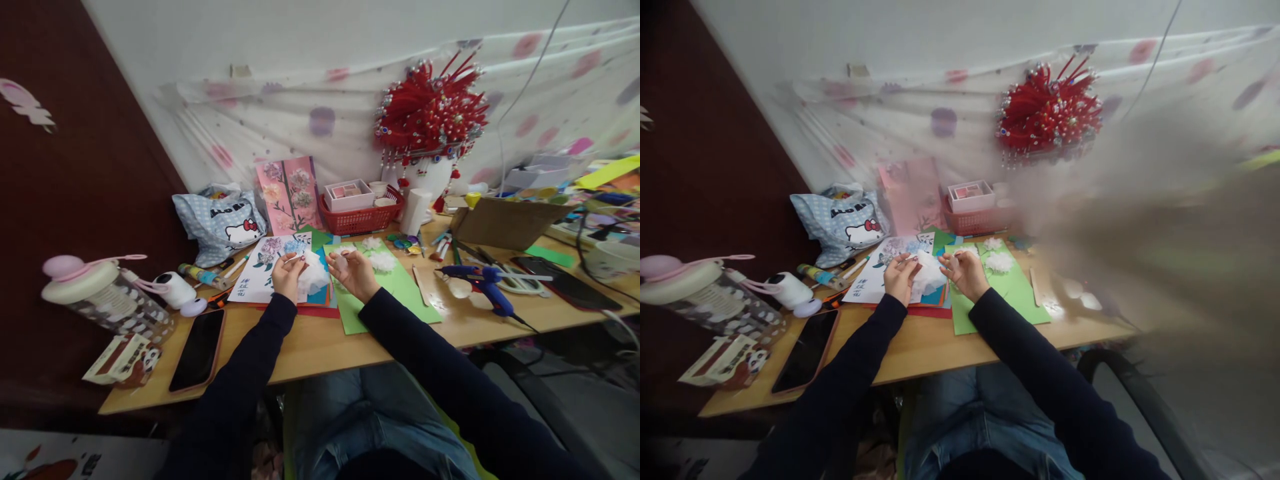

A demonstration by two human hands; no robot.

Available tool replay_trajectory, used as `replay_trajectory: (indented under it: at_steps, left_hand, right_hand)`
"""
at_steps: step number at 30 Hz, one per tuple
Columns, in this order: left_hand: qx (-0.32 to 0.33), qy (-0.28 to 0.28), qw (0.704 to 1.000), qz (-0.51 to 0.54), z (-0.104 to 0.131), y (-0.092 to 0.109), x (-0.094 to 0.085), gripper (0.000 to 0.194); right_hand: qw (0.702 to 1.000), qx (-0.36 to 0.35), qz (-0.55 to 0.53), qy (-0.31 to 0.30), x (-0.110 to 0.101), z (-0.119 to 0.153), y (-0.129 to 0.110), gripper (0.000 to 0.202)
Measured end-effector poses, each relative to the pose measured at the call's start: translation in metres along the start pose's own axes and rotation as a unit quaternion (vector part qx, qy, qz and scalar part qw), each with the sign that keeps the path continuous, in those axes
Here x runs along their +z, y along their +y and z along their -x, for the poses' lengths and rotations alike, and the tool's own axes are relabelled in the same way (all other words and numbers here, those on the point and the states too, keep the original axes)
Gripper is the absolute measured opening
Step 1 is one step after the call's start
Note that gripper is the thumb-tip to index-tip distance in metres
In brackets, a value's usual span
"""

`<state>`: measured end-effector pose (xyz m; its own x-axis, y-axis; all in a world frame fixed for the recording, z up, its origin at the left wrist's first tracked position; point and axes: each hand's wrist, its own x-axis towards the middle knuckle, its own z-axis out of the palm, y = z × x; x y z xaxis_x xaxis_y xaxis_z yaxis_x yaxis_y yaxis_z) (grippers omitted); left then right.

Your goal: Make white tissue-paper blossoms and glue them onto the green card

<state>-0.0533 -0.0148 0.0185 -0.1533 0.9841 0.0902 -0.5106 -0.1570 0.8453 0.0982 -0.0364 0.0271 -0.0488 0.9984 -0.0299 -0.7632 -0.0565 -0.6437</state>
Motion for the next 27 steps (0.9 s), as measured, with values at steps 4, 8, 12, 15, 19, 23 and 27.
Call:
replay_trajectory:
  at_steps: [4, 8, 12, 15, 19, 23, 27]
  left_hand:
    - [0.004, -0.02, 0.999, -0.029, 0.001, -0.002, 0.0, 0.04]
    - [0.001, -0.056, 0.996, -0.073, 0.0, -0.005, -0.001, 0.04]
    - [0.003, -0.074, 0.994, -0.085, 0.001, -0.007, -0.001, 0.041]
    - [-0.001, -0.099, 0.992, -0.082, 0.002, -0.006, -0.001, 0.042]
    - [-0.038, -0.147, 0.987, -0.044, 0.005, -0.005, 0.0, 0.041]
    - [-0.083, -0.177, 0.981, -0.006, 0.008, -0.004, 0.002, 0.045]
    - [-0.093, -0.203, 0.975, -0.011, 0.011, -0.002, 0.003, 0.047]
  right_hand:
    - [0.995, 0.048, 0.049, -0.065, -0.003, 0.0, -0.002, 0.021]
    - [0.983, 0.101, 0.116, -0.102, -0.001, 0.003, 0.0, 0.007]
    - [0.979, 0.057, 0.175, -0.091, 0.004, 0.008, 0.002, 0.018]
    - [0.967, 0.031, 0.221, -0.121, 0.007, 0.011, 0.004, 0.026]
    - [0.955, 0.066, 0.241, -0.16, 0.006, 0.012, 0.005, 0.025]
    - [0.952, 0.084, 0.236, -0.173, 0.004, 0.01, 0.006, 0.024]
    - [0.946, 0.082, 0.257, -0.178, 0.004, 0.009, 0.007, 0.03]
